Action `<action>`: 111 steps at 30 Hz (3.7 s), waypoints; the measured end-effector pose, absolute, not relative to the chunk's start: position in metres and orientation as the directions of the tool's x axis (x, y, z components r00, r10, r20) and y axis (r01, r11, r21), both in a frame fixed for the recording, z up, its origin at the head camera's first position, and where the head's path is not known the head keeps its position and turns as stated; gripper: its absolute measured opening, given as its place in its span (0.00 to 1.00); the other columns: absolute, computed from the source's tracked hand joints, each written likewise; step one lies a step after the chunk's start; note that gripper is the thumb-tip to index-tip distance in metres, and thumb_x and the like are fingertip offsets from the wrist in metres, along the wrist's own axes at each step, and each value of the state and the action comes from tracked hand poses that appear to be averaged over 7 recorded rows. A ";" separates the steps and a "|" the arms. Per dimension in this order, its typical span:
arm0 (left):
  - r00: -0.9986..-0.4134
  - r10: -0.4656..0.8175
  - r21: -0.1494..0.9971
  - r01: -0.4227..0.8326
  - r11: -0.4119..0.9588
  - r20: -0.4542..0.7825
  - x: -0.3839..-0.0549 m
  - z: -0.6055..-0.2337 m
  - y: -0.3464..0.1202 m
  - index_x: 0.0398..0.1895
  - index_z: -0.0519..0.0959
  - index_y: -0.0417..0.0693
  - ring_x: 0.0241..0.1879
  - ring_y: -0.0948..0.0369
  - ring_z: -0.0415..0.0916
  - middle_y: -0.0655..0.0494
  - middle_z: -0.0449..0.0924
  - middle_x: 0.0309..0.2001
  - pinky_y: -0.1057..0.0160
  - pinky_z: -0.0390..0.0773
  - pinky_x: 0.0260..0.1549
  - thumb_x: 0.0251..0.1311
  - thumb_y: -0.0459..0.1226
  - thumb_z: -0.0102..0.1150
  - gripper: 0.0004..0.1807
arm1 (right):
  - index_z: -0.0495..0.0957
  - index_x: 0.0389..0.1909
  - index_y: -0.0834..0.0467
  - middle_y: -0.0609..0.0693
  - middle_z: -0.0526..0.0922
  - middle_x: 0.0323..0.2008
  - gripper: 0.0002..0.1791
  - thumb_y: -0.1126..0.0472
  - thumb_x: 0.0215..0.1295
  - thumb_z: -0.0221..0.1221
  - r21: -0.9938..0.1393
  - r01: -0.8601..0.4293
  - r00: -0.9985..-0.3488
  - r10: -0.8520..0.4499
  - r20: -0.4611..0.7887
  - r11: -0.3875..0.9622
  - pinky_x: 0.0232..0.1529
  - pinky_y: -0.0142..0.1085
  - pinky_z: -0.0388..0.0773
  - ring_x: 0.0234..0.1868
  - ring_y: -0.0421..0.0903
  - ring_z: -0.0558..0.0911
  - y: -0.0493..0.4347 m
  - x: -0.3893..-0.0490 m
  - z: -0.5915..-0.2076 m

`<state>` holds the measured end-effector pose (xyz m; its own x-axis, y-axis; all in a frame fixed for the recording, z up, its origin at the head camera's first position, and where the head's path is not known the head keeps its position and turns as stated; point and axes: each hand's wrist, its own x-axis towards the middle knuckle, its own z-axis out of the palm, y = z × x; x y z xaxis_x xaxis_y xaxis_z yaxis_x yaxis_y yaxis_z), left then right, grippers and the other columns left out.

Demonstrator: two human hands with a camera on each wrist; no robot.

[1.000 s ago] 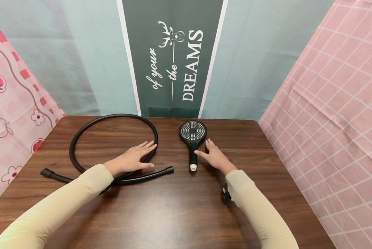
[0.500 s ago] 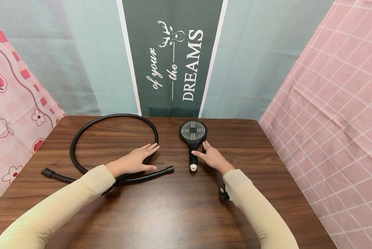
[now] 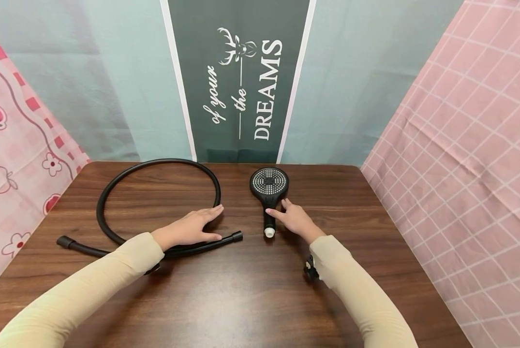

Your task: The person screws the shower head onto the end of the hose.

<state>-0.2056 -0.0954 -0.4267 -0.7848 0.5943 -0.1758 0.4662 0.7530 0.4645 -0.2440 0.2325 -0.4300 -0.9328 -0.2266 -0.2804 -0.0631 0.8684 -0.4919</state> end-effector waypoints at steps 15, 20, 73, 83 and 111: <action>-0.776 0.599 0.458 0.467 0.756 -0.198 -0.206 -0.423 -0.079 0.78 0.53 0.43 0.77 0.46 0.51 0.48 0.51 0.79 0.41 0.52 0.73 0.63 0.55 0.63 0.49 | 0.62 0.70 0.72 0.70 0.64 0.70 0.47 0.34 0.71 0.50 -0.482 -0.081 -0.967 -0.187 -0.176 0.873 0.68 0.56 0.67 0.70 0.65 0.67 0.226 -0.249 -0.425; -0.769 0.607 0.457 0.474 0.753 -0.201 -0.203 -0.424 -0.070 0.77 0.55 0.42 0.76 0.45 0.53 0.48 0.53 0.78 0.44 0.53 0.73 0.62 0.54 0.64 0.48 | 0.66 0.68 0.70 0.69 0.71 0.66 0.44 0.35 0.71 0.51 -0.497 -0.062 -0.972 -0.165 -0.166 0.866 0.64 0.55 0.71 0.67 0.63 0.73 0.224 -0.247 -0.425; -0.795 0.579 0.433 0.464 0.773 -0.180 -0.188 -0.434 -0.038 0.65 0.75 0.41 0.65 0.47 0.70 0.45 0.74 0.67 0.53 0.73 0.61 0.62 0.44 0.66 0.30 | 0.76 0.57 0.71 0.67 0.81 0.55 0.36 0.43 0.63 0.64 -0.751 0.255 -0.942 -0.020 -0.336 0.610 0.54 0.46 0.81 0.47 0.53 0.87 0.208 -0.243 -0.432; -0.810 0.569 0.422 0.472 0.774 -0.138 -0.192 -0.427 -0.033 0.59 0.79 0.38 0.63 0.44 0.74 0.41 0.78 0.62 0.54 0.76 0.59 0.61 0.44 0.68 0.27 | 0.77 0.54 0.72 0.64 0.83 0.51 0.32 0.47 0.63 0.66 -0.789 0.294 -0.929 -0.032 -0.369 0.540 0.50 0.41 0.83 0.44 0.47 0.86 0.207 -0.249 -0.430; -0.891 0.442 0.542 0.321 0.777 -0.107 -0.190 -0.435 -0.026 0.52 0.83 0.37 0.54 0.51 0.82 0.42 0.85 0.52 0.54 0.81 0.51 0.63 0.36 0.65 0.17 | 0.73 0.56 0.69 0.48 0.85 0.39 0.25 0.54 0.67 0.63 -0.816 0.503 -0.820 -0.141 -0.554 0.284 0.42 0.31 0.83 0.40 0.38 0.83 0.203 -0.247 -0.435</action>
<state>-0.1896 -0.0262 -0.4351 -0.8905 0.4422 -0.1066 0.3206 0.7765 0.5424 -0.2468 0.2032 -0.4354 -0.8202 -0.1412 -0.5544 0.5030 0.2837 -0.8164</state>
